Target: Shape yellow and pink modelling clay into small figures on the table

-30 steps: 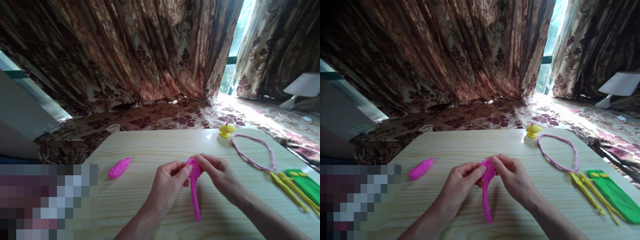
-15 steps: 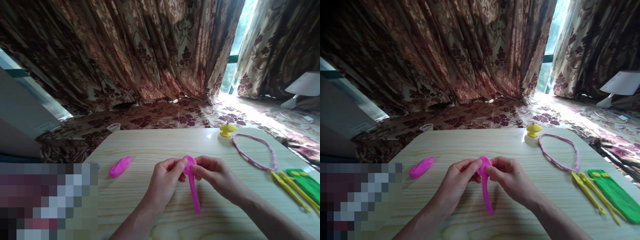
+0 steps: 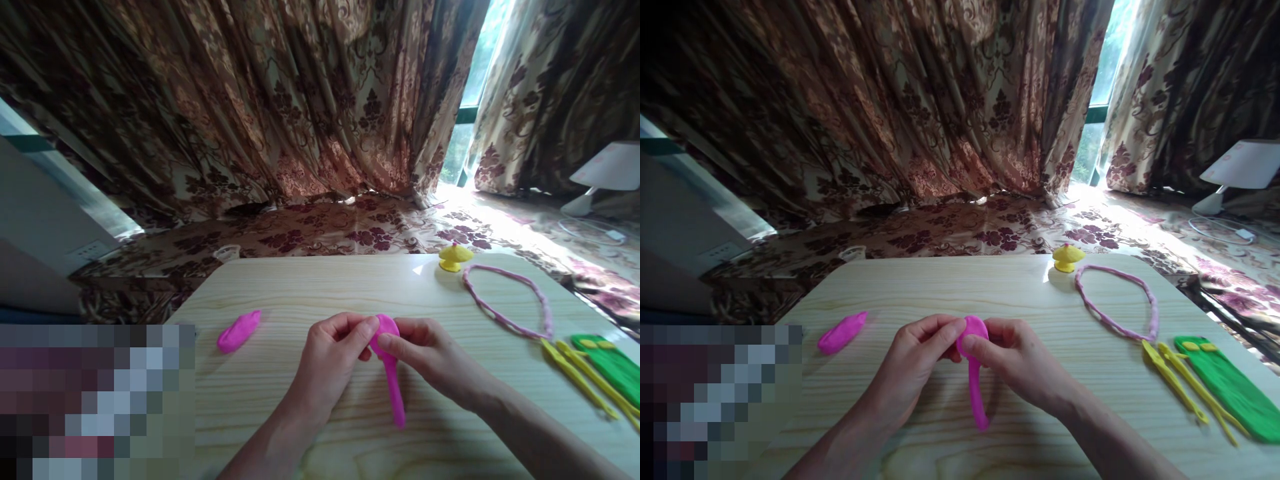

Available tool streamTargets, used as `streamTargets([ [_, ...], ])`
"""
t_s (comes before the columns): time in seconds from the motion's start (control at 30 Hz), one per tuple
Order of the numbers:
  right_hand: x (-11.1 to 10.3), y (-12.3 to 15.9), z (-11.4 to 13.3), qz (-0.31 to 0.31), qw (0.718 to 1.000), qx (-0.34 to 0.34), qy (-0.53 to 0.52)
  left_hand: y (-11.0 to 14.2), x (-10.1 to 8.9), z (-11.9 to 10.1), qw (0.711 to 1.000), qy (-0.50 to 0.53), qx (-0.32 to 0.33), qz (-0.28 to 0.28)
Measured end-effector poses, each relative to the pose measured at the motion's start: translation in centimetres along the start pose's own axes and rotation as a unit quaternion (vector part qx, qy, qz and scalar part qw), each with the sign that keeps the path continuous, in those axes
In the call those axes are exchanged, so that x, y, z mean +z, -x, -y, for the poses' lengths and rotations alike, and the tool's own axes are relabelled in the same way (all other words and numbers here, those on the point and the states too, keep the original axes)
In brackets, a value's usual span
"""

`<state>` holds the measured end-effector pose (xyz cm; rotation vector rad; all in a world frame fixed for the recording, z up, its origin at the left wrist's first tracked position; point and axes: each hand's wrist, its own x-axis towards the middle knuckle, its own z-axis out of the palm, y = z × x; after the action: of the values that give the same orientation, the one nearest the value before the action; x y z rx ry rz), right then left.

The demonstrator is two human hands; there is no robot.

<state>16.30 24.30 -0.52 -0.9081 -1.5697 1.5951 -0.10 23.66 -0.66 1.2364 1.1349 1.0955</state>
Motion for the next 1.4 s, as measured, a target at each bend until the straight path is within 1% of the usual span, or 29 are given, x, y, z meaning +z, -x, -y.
streamTargets([
  [0.07,0.1,0.04,0.07,0.01,1.0,-0.012,-0.01,0.09,0.05,-0.05,1.0,0.002,-0.002,0.003],
  [0.23,0.28,-0.01,0.14,0.0,1.0,-0.013,-0.028,0.15,0.14,-0.18,1.0,0.014,-0.008,0.013],
  [0.47,0.09,0.16,0.19,0.002,1.0,0.009,0.011,0.05,0.07,-0.14,1.0,0.017,-0.002,0.015],
  [0.63,0.14,0.11,0.0,0.0,1.0,-0.013,0.007,0.04,0.01,-0.09,1.0,0.011,0.0,0.021],
  [0.8,0.11,0.08,0.08,-0.003,1.0,0.0,0.017,0.02,0.02,-0.04,1.0,0.022,-0.005,0.018],
  [0.97,-0.08,-0.02,0.09,-0.015,1.0,-0.004,0.022,0.02,0.01,-0.06,1.0,0.029,-0.002,0.011],
  [1.07,-0.14,-0.05,0.01,-0.016,1.0,-0.011,0.011,-0.04,-0.02,-0.03,1.0,0.022,-0.006,0.019],
  [1.17,-0.16,0.11,-0.06,-0.015,1.0,-0.004,-0.001,-0.12,-0.04,0.09,1.0,0.02,-0.009,0.003],
  [1.3,-0.09,0.33,-0.08,0.031,0.999,0.028,0.025,-0.19,-0.05,0.23,0.999,0.038,-0.006,-0.036],
  [1.4,-0.03,0.34,0.02,0.037,0.998,0.035,0.021,-0.2,0.01,0.19,0.997,0.061,-0.011,-0.036],
])
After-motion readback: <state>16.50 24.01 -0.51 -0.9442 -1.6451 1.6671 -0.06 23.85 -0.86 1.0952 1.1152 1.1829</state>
